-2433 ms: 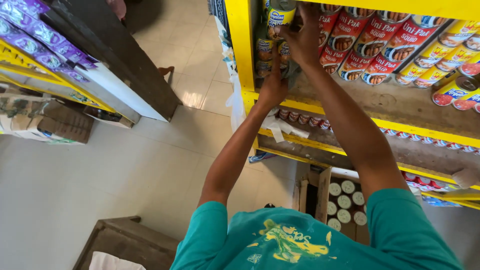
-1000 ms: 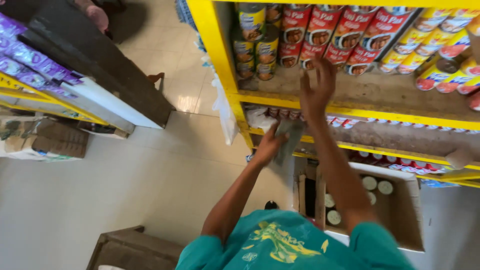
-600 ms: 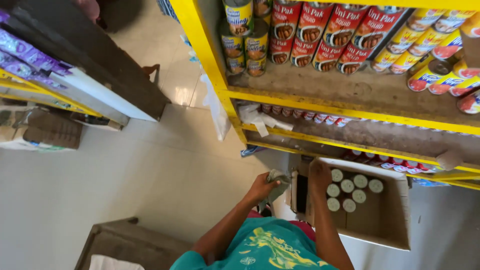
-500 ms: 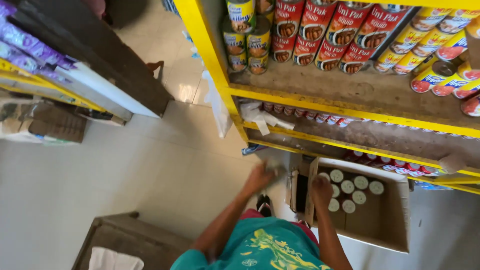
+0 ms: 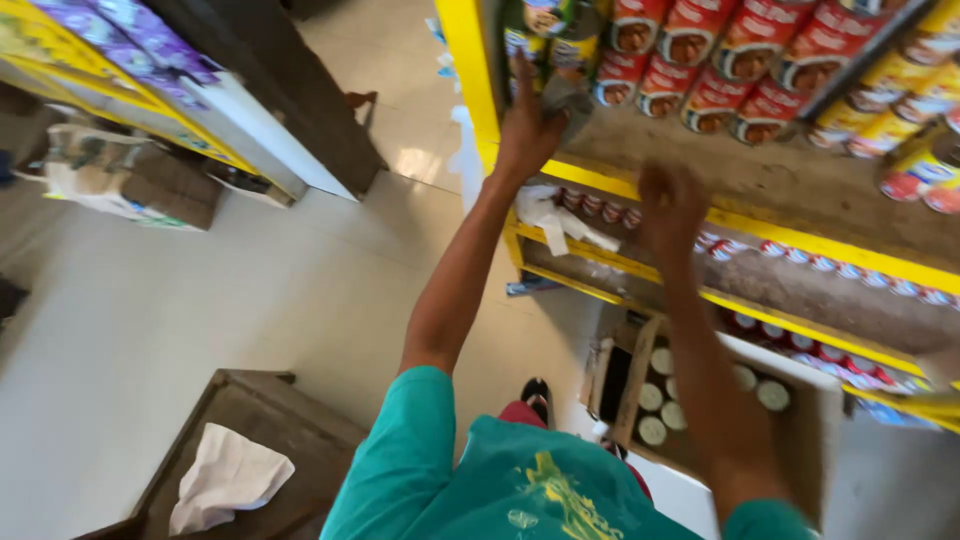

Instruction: Wiping and stocking canned goods onto shelves in a grocery store.

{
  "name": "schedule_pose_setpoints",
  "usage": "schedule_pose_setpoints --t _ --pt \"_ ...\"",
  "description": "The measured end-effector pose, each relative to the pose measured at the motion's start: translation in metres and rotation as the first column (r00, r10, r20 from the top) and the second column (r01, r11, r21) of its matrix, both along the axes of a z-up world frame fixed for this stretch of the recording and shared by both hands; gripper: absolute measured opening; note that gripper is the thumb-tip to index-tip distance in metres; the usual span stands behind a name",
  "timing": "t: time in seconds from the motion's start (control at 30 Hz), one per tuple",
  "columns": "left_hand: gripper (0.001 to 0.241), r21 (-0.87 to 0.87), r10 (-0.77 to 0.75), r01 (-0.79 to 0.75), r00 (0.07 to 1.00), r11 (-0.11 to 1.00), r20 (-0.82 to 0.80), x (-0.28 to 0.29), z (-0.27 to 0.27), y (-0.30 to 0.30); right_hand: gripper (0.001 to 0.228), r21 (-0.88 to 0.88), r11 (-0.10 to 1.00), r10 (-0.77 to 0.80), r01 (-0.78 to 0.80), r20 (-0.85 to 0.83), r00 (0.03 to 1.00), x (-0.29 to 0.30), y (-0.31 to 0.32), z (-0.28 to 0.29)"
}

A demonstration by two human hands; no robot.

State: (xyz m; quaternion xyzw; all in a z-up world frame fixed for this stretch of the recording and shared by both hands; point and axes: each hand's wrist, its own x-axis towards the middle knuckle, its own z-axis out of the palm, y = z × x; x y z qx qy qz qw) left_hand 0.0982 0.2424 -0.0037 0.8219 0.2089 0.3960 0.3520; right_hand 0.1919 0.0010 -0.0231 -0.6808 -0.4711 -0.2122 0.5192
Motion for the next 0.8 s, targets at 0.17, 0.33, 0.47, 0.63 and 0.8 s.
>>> schedule_pose_setpoints --t 0.17,0.33,0.47,0.63,0.8 --pt "0.106 0.069 -0.087 0.084 0.995 0.994 0.039 0.005 -0.011 0.028 0.04 0.011 0.974 0.225 -0.227 0.086 0.97 0.04 0.098 0.095" --pt "0.105 0.167 -0.044 0.054 0.997 0.984 -0.063 0.01 0.003 0.04 0.05 0.028 0.968 0.231 -0.251 0.308 0.923 0.036 0.146 0.134" --pt "0.105 0.152 -0.069 0.07 0.998 0.986 -0.006 0.014 0.011 0.042 0.054 -0.046 0.972 0.233 -0.229 0.159 0.959 0.043 0.167 0.129" --pt "0.104 0.121 -0.1 0.095 0.994 0.988 0.038 0.016 0.007 0.046 0.037 -0.052 0.976 0.218 -0.212 0.186 0.958 0.045 0.176 0.125" --pt "0.107 0.102 -0.146 0.141 0.989 0.985 0.04 0.012 0.009 0.045 0.042 -0.039 0.987 0.162 -0.157 0.262 0.951 0.052 0.185 0.115"
